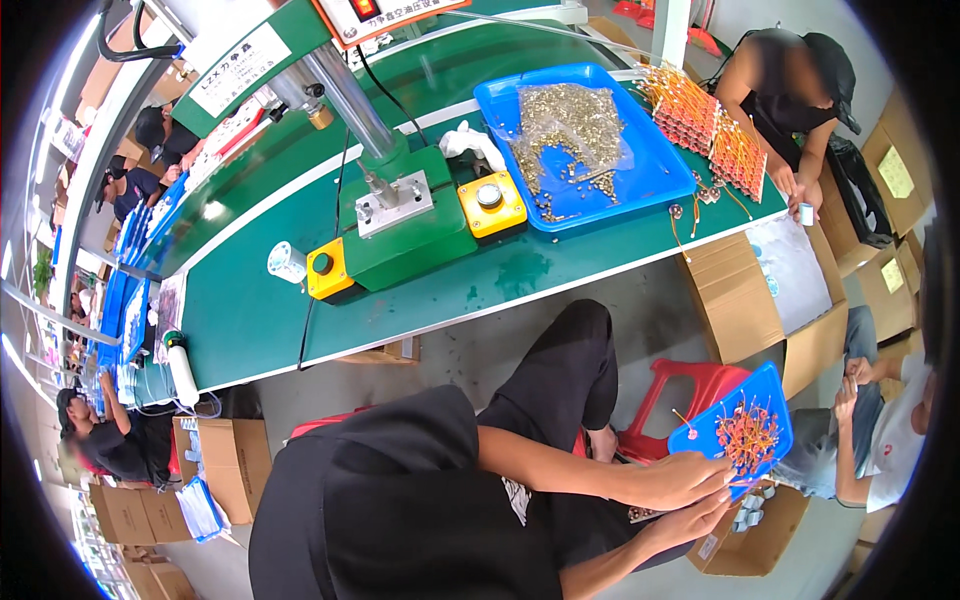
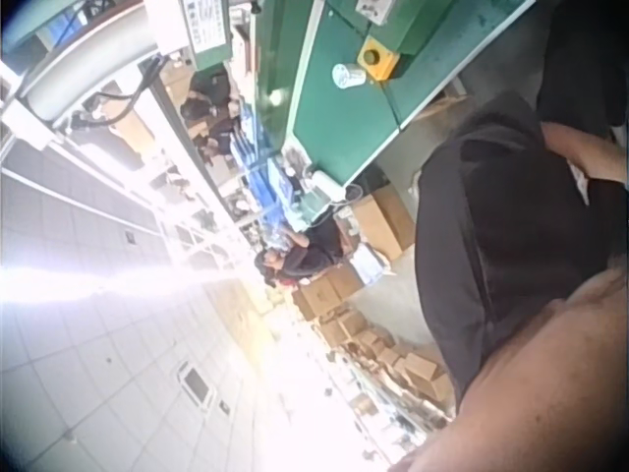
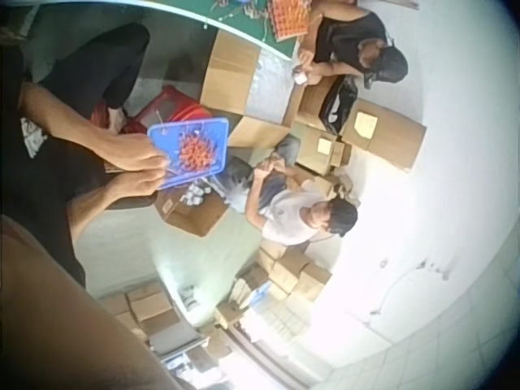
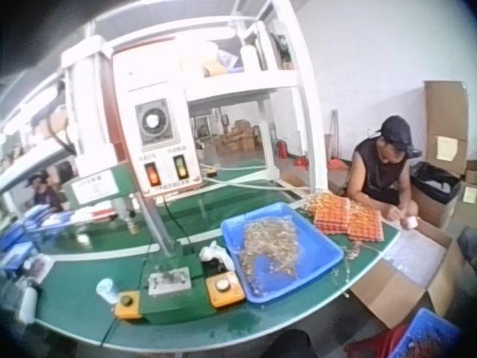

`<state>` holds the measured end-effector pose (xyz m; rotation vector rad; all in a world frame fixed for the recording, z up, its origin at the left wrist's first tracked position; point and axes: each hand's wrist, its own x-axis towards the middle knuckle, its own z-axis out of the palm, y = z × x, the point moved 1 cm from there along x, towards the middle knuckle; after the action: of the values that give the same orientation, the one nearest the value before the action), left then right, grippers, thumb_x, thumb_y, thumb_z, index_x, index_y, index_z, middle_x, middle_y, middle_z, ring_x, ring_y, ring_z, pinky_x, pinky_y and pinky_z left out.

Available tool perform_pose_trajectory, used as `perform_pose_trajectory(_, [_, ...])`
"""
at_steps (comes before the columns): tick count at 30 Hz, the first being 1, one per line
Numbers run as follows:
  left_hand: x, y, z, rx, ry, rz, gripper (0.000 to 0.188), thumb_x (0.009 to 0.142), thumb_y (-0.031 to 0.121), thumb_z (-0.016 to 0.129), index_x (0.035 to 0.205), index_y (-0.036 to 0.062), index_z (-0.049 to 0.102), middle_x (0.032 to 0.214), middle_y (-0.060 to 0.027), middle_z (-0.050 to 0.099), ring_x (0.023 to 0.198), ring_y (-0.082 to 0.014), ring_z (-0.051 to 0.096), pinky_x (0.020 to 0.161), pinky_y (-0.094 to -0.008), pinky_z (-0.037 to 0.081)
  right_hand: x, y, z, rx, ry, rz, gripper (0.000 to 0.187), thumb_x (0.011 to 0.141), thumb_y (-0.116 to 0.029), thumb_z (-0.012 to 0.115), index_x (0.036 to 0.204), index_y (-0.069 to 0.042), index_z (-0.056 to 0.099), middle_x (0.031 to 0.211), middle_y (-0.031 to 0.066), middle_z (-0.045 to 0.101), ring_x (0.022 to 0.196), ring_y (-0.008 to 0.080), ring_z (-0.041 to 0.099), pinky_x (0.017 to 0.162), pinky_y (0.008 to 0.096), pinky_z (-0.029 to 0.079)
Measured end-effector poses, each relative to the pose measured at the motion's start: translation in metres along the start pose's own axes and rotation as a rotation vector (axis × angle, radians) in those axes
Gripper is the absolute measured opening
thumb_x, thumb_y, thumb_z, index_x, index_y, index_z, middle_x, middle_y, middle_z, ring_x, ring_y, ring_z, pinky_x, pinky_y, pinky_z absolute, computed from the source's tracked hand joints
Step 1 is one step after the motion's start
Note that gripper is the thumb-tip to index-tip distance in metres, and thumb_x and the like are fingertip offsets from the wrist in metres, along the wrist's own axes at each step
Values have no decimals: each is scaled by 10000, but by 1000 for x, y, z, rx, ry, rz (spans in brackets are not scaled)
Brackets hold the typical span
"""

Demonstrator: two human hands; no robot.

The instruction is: Inspecting and organizing bundles of wires with small attached circuit boards or LEDs.

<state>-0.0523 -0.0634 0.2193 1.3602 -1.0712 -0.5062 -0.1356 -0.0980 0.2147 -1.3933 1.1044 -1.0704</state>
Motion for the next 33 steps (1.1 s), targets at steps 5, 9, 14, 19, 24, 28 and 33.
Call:
perform_pose_trajectory(5, [4, -2, -2, 42, 18, -155, 299, 973, 264, 402, 928, -14, 500, 663, -169, 547, 535, -333, 546, 468, -418, 404, -8, 9, 2, -249, -80, -201, 360, 1000, -282, 396, 951, 49, 532, 839, 110, 573, 749, 169, 497, 674, 324, 414])
perform_pose_trajectory(9, [6, -3, -7, -42, 48, -181, 304, 977, 274, 403, 886, -6, 483, 656, -158, 520, 532, -313, 524, 484, -412, 384, -12, -1, 6, -317, -94, -174, 366, 1001, -279, 394, 916, 57, 511, 766, 102, 537, 700, 169, 458, 631, 323, 397])
perform_pose_trajectory(14, [-3, -14, -16, -179, 128, -232, 319, 981, 288, 408, 843, 6, 466, 651, -133, 478, 562, -265, 484, 534, -390, 364, -12, 0, 13, -404, -222, -246, 357, 999, -259, 395, 843, 55, 462, 710, 88, 480, 653, 173, 401, 588, 330, 362])
perform_pose_trajectory(19, [-9, -4, -30, -95, 211, -262, 329, 968, 317, 420, 839, 21, 481, 615, -152, 489, 545, -307, 517, 499, -414, 377, -12, 3, 22, -356, -313, -307, 356, 994, -247, 404, 1100, 59, 552, 980, 143, 611, 819, 202, 555, 711, 337, 443])
perform_pose_trajectory(24, [-11, -1, -37, -20, 282, -198, 315, 960, 291, 428, 846, 8, 503, 587, -170, 484, 533, -342, 528, 477, -434, 386, -16, 1, 29, -281, -325, -259, 413, 992, -268, 416, 1251, 44, 496, 1162, 171, 585, 970, 235, 581, 822, 338, 460])
perform_pose_trajectory(28, [-10, -7, -38, -24, 274, -138, 278, 922, 242, 477, 773, 7, 490, 521, -167, 495, 483, -349, 536, 441, -449, 381, -8, -5, 27, -441, -229, -253, 338, 983, -278, 436, 1097, 24, 535, 987, 171, 608, 832, 239, 572, 729, 361, 456])
perform_pose_trajectory(33, [-13, -7, -41, 36, 200, -137, 309, 920, 255, 484, 741, 3, 502, 506, -161, 496, 456, -343, 535, 410, -437, 385, -3, -7, 32, -534, -195, -305, 299, 981, -277, 425, 893, 4, 481, 826, 180, 576, 679, 262, 498, 618, 395, 407])
